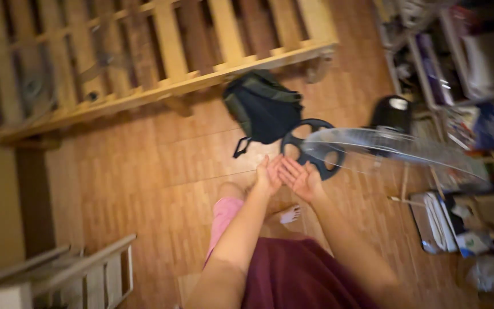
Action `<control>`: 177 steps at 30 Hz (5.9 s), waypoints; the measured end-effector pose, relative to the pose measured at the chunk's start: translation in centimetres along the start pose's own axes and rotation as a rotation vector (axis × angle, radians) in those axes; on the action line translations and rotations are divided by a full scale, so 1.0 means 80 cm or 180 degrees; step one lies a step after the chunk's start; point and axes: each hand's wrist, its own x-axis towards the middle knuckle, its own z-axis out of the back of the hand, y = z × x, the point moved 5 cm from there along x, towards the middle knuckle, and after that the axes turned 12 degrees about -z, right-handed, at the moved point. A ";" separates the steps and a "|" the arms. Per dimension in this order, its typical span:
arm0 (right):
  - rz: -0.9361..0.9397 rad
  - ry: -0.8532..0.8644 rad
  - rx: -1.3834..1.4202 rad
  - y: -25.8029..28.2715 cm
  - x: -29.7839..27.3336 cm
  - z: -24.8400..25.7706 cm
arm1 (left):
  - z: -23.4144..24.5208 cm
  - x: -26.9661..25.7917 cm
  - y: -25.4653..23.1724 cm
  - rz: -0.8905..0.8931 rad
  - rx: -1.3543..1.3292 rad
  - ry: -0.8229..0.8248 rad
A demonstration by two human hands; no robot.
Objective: The person assembles a pedestal fan by attaching the front grille, inserting the fan blades, securing them with a nut, and then attaching the rear grille. The person then positions the assembled fan on the floor.
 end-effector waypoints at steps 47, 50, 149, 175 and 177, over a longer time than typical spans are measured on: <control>-0.0990 -0.0353 -0.2369 -0.277 0.713 -0.751 | 0.340 0.141 -0.976 -0.1191 0.0694 -0.1441; -0.0743 -0.0489 -0.2952 -0.286 0.770 -0.738 | 0.378 0.157 -0.998 -0.1761 0.1601 -0.1977; 0.1334 0.1750 0.0813 -0.212 0.404 -0.831 | 0.018 0.096 -1.067 -0.1389 0.1152 0.0306; 0.1877 0.1770 0.0820 -0.298 -0.027 -0.381 | -0.037 -0.187 -0.468 -0.0453 0.1468 0.1175; 0.2033 0.1658 0.0873 -0.296 -0.057 -0.341 | -0.047 -0.200 -0.420 -0.0350 0.1541 0.1354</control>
